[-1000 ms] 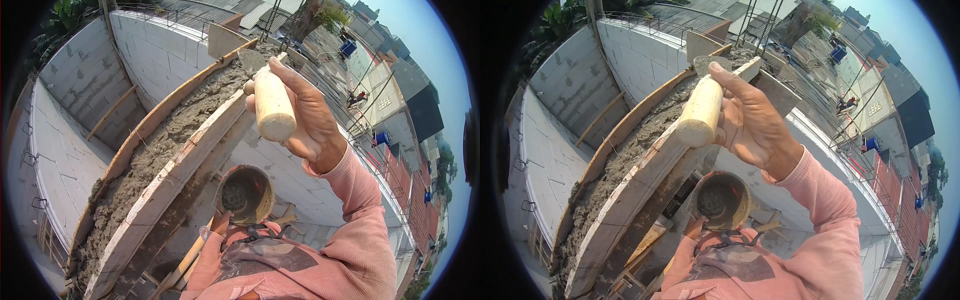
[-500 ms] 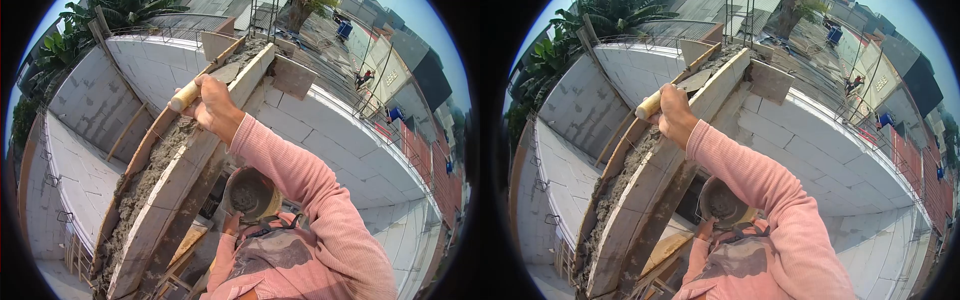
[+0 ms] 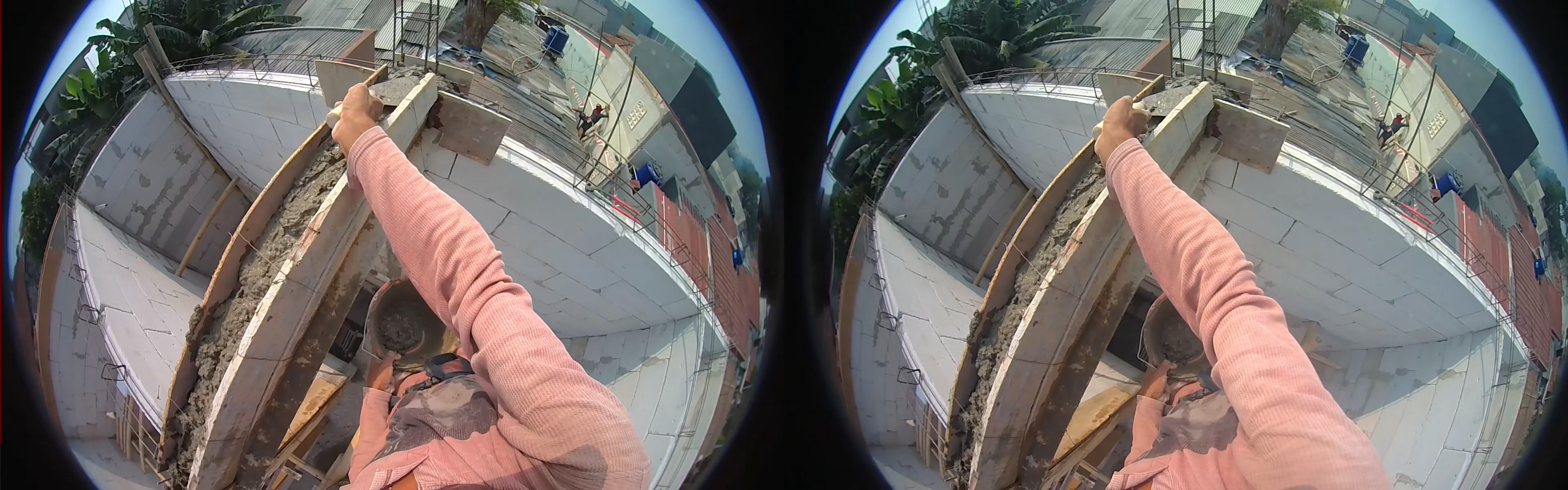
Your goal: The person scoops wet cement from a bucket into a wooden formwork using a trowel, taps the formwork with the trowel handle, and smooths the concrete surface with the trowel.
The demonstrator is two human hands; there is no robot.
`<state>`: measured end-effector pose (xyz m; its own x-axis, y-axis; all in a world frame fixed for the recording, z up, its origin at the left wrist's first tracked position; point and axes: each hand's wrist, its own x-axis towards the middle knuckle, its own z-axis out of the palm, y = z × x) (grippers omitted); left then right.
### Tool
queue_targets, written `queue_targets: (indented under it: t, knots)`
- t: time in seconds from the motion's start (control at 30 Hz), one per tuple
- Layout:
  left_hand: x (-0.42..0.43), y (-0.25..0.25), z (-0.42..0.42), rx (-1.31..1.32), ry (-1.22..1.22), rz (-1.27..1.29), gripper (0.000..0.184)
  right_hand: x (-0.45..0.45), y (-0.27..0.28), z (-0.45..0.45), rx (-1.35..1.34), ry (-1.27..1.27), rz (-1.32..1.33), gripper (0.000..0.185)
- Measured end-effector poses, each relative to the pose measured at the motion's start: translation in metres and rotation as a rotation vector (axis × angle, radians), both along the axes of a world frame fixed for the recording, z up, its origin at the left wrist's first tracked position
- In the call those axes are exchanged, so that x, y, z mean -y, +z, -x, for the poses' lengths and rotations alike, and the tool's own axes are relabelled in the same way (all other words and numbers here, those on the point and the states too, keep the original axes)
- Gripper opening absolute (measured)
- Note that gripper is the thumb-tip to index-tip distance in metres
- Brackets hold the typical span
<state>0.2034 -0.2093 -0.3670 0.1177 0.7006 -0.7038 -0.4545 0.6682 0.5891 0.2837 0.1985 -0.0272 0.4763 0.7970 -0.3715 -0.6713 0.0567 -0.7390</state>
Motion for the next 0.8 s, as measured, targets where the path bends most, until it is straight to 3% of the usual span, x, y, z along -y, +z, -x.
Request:
queue_targets:
  t: [0.1,0.2,0.27,0.43,0.5,0.7,0.77,0.8]
  knots:
    - [-0.002,-0.007,-0.003,-0.008,-0.032,0.044,0.069,-0.026,-0.008,-0.007,0.117,0.057,0.073,0.036]
    - [-0.002,-0.038,0.003,-0.032,-0.089,0.055,0.069,-0.075,-0.051,-0.018,0.366,0.198,0.133,0.034]
    - [-0.002,-0.014,0.0,-0.044,-0.067,0.06,0.068,-0.001,0.002,-0.017,-0.037,0.158,0.041,0.031]
    - [-0.001,-0.01,-0.002,-0.021,-0.001,0.019,0.065,0.008,0.0,-0.007,-0.113,0.197,0.037,0.026]
    - [-0.004,0.018,-0.008,0.052,0.012,0.002,0.065,0.019,0.004,0.0,-0.181,0.195,0.039,0.025]
    - [0.003,0.01,0.002,0.021,-0.04,0.08,0.061,0.073,0.006,0.045,-0.251,0.244,0.051,0.026]
    - [0.007,0.029,0.01,-0.053,-0.124,0.084,0.058,0.087,0.006,0.065,-0.277,0.262,0.066,0.025]
    - [0.009,0.026,0.014,-0.066,-0.145,0.078,0.057,0.086,-0.006,0.071,-0.292,0.32,0.001,0.042]
